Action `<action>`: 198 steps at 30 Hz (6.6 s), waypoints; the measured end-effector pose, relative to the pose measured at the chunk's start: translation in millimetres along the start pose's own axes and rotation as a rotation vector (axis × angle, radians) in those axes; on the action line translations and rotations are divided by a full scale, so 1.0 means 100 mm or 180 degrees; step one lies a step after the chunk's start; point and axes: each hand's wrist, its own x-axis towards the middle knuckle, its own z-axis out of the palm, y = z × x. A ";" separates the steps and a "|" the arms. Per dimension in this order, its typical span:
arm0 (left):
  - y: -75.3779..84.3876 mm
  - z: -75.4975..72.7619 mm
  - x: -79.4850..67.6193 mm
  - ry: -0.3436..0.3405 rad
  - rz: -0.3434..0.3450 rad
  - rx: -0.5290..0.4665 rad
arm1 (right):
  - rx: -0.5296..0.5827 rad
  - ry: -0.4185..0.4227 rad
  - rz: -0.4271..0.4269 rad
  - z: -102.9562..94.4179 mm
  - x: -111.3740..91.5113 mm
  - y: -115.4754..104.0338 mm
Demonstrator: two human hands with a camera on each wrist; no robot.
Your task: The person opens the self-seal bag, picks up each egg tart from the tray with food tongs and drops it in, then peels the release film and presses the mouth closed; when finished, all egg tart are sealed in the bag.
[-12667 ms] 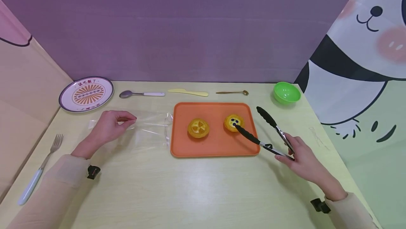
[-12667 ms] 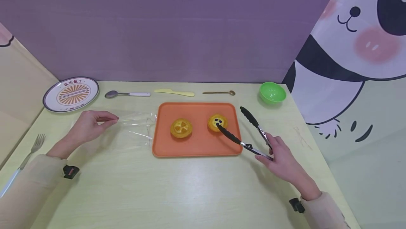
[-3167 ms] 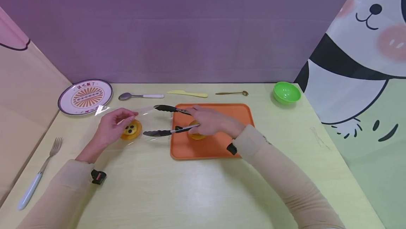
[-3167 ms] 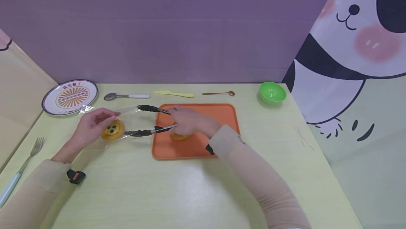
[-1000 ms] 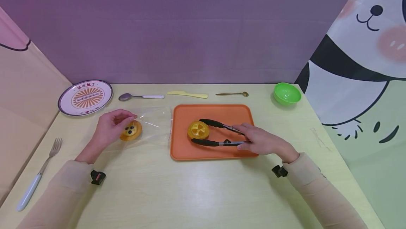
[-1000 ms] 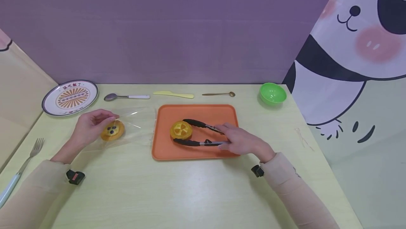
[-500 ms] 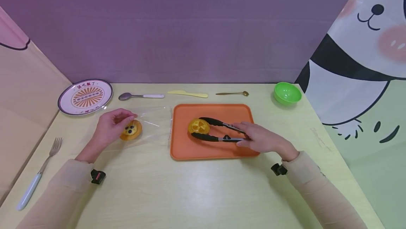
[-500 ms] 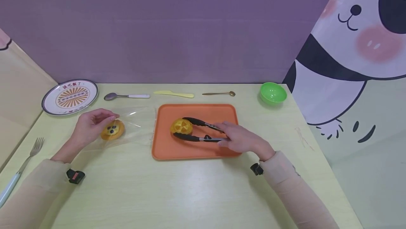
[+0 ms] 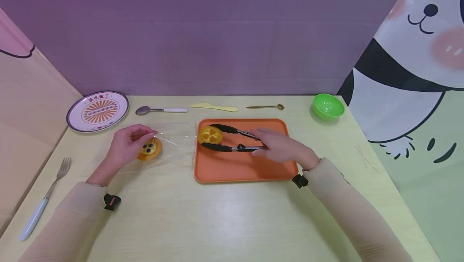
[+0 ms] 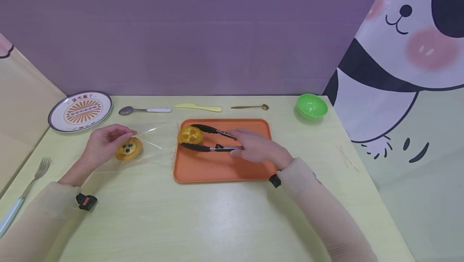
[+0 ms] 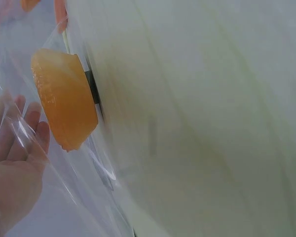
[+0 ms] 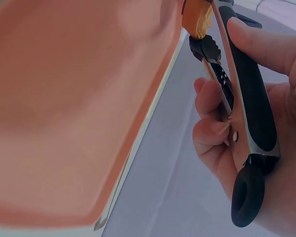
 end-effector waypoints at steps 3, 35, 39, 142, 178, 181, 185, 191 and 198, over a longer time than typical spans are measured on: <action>0.00 0.00 0.00 -0.0008 -0.0001 0.0003 | -0.0117 -0.0013 0.0007 0.00 0.09 -0.06; 0.00 0.03 0.00 0.0040 0.0092 0.0092 | 0.0199 -0.0327 -0.0439 0.24 0.72 -0.39; -0.01 0.03 0.00 0.0045 0.0120 0.0060 | 0.0149 -0.0400 -0.0326 0.26 0.75 -0.40; -0.04 0.01 -0.04 0.0177 0.0443 0.0151 | 0.0074 0.1246 0.0806 0.21 -1.33 0.71; 0.01 -0.02 -0.02 0.0111 0.0250 0.0215 | 0.0508 0.0957 0.2261 0.37 -1.53 0.85; 0.00 -0.02 -0.02 0.0124 0.0260 0.0208 | 0.0506 0.0949 0.2288 0.38 -1.52 0.85; 0.00 -0.01 -0.02 0.0108 0.0250 0.0210 | 0.0455 0.0914 0.2329 0.42 -1.51 0.85; 0.01 -0.01 -0.02 0.0066 0.0213 0.0244 | 0.0072 0.0931 0.2372 0.49 -1.49 0.84; 0.00 -0.03 -0.02 0.0058 0.0210 0.0265 | 0.0001 0.0950 0.2378 0.53 -1.47 0.84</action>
